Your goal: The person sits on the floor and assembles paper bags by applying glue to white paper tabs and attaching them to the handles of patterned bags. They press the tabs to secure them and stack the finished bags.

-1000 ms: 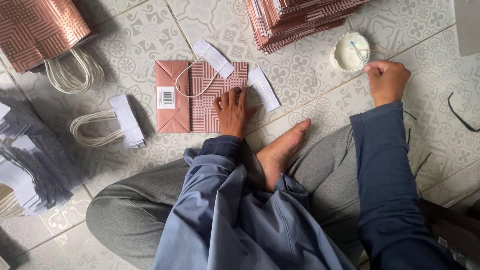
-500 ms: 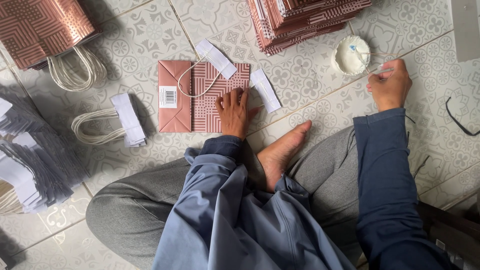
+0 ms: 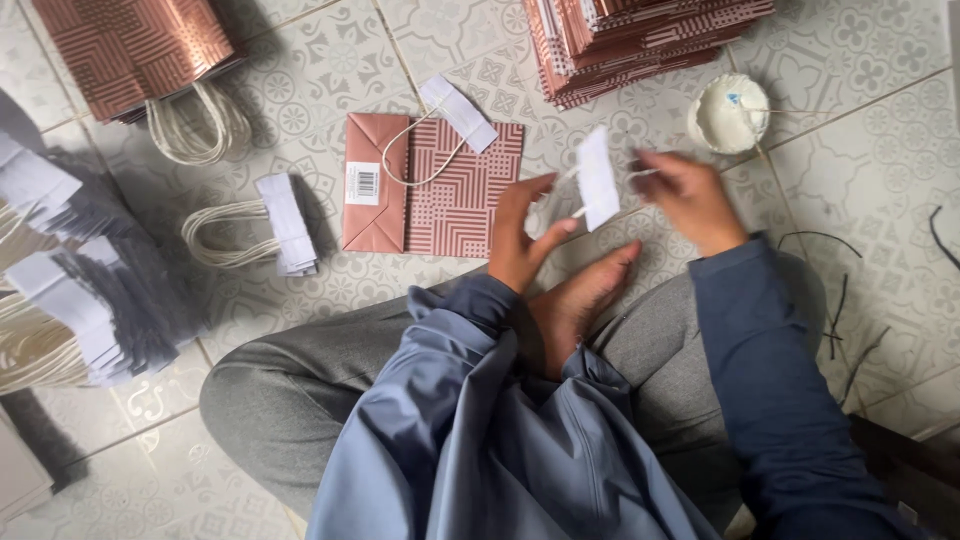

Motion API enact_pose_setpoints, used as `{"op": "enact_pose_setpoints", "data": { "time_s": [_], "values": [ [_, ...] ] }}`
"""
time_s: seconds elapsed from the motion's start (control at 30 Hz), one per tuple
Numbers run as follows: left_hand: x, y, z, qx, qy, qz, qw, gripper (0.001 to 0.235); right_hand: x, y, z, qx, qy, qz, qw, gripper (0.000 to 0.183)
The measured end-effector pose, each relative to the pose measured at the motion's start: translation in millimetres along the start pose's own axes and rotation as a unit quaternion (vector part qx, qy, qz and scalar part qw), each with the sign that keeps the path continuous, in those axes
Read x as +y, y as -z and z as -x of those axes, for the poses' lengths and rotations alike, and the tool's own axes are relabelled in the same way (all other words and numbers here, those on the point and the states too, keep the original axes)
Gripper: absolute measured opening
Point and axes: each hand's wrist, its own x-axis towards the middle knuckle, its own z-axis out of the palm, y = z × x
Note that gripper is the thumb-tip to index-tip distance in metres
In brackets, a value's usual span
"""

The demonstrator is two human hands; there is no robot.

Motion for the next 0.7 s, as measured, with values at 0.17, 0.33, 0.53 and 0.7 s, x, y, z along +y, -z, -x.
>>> {"op": "enact_pose_setpoints", "data": {
  "time_s": [0.17,0.33,0.53,0.7],
  "values": [
    [17.0,-14.5,18.1,0.016,0.071,0.132,0.989,0.064,-21.6,-55.3,9.1,-0.079,0.008,-0.085,0.993,0.024],
    [-12.9,10.6,16.7,0.063,0.021,-0.074,0.995,0.054,-8.9,-54.3,5.9,-0.009,-0.008,-0.177,0.984,0.03],
    [-47.6,21.0,10.8,-0.026,0.181,-0.372,0.91,0.098,20.7,-26.2,-2.9,-0.029,-0.012,-0.229,0.973,0.025],
    [-58.9,14.3,8.0,-0.039,0.19,-0.354,0.915,0.092,20.8,-6.8,-13.6,-0.066,-0.009,-0.221,0.973,0.021]
  ]
}}
